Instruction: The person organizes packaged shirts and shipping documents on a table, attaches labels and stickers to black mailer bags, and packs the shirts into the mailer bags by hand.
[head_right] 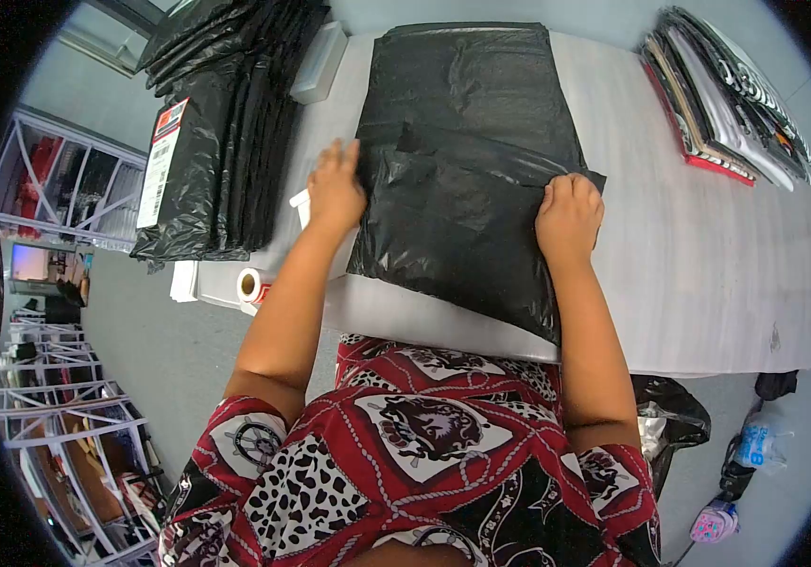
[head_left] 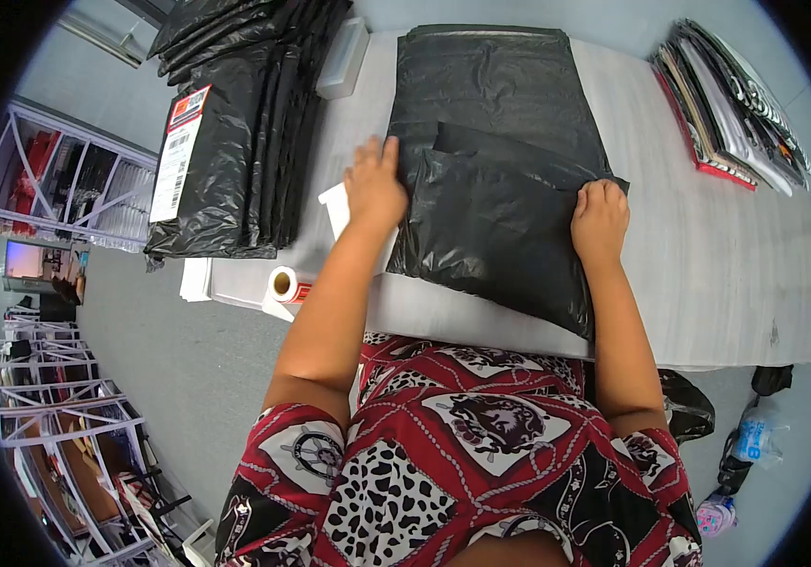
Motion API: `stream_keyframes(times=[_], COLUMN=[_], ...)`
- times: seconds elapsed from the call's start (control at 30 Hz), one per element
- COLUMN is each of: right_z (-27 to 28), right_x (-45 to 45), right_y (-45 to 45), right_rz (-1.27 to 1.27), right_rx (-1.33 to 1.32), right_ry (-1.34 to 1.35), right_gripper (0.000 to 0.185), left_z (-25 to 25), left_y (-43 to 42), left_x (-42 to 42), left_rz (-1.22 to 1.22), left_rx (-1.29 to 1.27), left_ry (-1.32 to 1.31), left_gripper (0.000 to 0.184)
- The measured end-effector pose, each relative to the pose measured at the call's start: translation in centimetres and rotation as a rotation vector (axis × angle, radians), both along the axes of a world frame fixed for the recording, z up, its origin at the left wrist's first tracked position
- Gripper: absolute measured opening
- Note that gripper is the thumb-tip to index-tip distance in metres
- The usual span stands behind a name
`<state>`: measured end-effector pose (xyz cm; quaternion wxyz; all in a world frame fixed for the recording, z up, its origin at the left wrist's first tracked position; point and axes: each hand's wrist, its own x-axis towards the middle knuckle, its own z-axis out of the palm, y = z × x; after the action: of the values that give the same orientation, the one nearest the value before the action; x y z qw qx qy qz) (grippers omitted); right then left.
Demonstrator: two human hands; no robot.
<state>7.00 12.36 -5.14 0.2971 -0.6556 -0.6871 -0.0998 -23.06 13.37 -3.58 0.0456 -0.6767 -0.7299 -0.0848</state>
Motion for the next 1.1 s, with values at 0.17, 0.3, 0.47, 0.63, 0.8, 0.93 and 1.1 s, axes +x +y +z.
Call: stream_keyframes(times=[0.17, 0.3, 0.47, 0.63, 0.8, 0.93, 1.1], right_z=[0.4, 4.6, 16.1, 17.8, 17.5, 16.7, 17.0], right_x=[0.1, -0.7, -7.6, -9.4, -8.1, -6.5, -5.1], right_y=[0.0, -0.7, -4.3, -7.0, -9.8, -11.4, -11.7], right_rz=[0.010, 0.224, 1.009, 1.077, 0.948, 1.031, 0.973], right_rx=[-0.038, 0.095, 0.166, -0.175, -0.676, -0.677, -0.498], right_ry=[0.079, 0.264, 0.445, 0.737, 0.981, 0.687, 0.524], right_gripper=[0.017, 0.036, 0.035, 0.023, 0.022, 0.024, 0.021], left_z=[0.5, 7.9, 14.4, 14.4, 13.4, 13.1, 13.0], left_y=[0.3, -1.0, -6.3, -9.8, -11.9, -13.0, -13.0], left_x=[-3.6, -3.0, 1.1, 3.6, 3.8, 3.4, 3.0], left_rz=[0.255, -0.300, -0.673, -0.575, -0.645, -0.814, -0.894], left_rx=[-0.063, 0.654, 0.435, 0.261, 0.081, -0.117, -0.015], left_ry=[-0.075, -0.447, -1.194, -1.301, -1.204, -1.096, -0.999], left_gripper=[0.025, 0.019, 0.019, 0.014, 0.012, 0.012, 0.017])
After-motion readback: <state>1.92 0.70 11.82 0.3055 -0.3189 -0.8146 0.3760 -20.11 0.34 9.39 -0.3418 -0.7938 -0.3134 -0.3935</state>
